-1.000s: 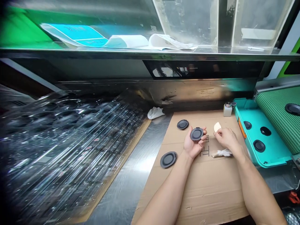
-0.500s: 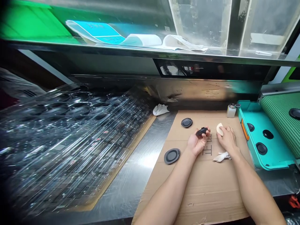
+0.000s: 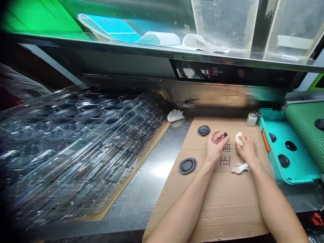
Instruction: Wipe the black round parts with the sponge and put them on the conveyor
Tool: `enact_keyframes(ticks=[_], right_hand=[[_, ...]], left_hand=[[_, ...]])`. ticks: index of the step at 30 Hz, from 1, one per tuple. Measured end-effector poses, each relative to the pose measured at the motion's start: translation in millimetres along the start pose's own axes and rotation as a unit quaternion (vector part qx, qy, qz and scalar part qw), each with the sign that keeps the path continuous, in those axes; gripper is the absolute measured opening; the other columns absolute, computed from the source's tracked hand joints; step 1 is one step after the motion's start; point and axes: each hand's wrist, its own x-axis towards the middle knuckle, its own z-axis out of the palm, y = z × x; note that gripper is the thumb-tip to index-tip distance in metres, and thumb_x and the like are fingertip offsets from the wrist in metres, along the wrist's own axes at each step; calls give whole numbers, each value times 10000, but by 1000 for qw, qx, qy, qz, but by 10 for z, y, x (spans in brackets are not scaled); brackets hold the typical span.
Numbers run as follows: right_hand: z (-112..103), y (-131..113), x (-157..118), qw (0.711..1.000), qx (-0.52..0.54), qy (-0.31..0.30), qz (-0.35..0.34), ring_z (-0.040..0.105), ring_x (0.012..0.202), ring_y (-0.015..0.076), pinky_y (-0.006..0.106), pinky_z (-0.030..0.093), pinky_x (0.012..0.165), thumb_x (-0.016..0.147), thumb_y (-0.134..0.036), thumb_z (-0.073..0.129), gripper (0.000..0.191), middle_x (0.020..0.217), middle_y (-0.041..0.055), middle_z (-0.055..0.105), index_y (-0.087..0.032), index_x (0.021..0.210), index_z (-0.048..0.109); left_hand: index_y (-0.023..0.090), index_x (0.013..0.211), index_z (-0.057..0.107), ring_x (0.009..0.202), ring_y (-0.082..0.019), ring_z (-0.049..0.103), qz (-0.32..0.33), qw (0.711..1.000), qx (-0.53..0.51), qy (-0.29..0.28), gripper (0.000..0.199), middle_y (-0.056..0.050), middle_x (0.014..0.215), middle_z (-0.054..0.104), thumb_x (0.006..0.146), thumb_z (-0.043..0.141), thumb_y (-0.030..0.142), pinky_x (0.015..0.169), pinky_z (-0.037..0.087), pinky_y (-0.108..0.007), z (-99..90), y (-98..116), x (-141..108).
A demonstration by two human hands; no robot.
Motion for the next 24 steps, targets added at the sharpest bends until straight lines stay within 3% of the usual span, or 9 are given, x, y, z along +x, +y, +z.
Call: enact_keyframes(ticks=[3, 6, 10, 16, 19, 21, 24], right_hand=[[-14, 1, -2, 1000, 0, -5, -1, 527, 1129, 273, 374, 396, 1000, 931, -359, 549, 383, 1190, 116, 623, -199, 1265, 649], [-28, 3, 0, 1000, 3, -9, -1, 524, 1130, 279, 369, 399, 990, 910, -311, 550, 398, 1185, 116, 625, -193, 1278, 642], [-38, 9, 6, 1000, 7, -17, -5, 523, 1133, 285, 380, 398, 994, 900, -312, 548, 403, 1193, 119, 623, -198, 1274, 644], [-48, -2, 7, 1000, 2, -17, -6, 525, 1138, 284, 377, 403, 992, 903, -317, 552, 399, 1227, 123, 620, -190, 1270, 647], [-50, -4, 3, 1000, -4, -12, -9, 534, 1120, 281, 380, 407, 981, 922, -343, 550, 379, 1196, 122, 631, -204, 1260, 651], [-40, 16, 1, 1000, -8, -6, -13, 540, 1113, 280, 379, 407, 981, 930, -377, 555, 376, 1178, 117, 635, -212, 1254, 653], [7, 93, 14, 1000, -14, 3, -20, 545, 1114, 283, 383, 402, 994, 924, -412, 572, 391, 1180, 116, 632, -211, 1249, 656]], left_hand=[[244, 1287, 537, 1174, -248, 570, 116, 983, 139, -19, 766, -112, 1231, 639, 619, 911, 279, 1034, 425, -371, 14, 0, -97], [245, 1308, 550, 1272, -297, 488, 162, 966, 194, -50, 732, -129, 1256, 632, 657, 882, 288, 1143, 322, -438, 16, -2, -156], [253, 1315, 552, 1303, -328, 447, 148, 969, 191, -61, 731, -138, 1272, 627, 662, 875, 317, 1157, 304, -473, 30, 6, -180], [252, 1231, 621, 1236, -313, 487, 157, 973, 161, -48, 666, -124, 1228, 654, 623, 893, 257, 1118, 344, -437, 51, 50, -198], [248, 997, 717, 1133, -311, 546, 125, 978, 156, -54, 344, -112, 1051, 690, 681, 850, 262, 1037, 392, -404, -1, -18, -140], [238, 816, 708, 1033, -299, 575, 118, 961, 241, -71, 79, -102, 868, 667, 802, 749, 305, 992, 400, -397, -61, -101, -70], [214, 793, 683, 1030, -302, 552, 148, 875, 455, -75, 195, -129, 883, 637, 919, 597, 335, 975, 395, -424, -146, -204, 19]])
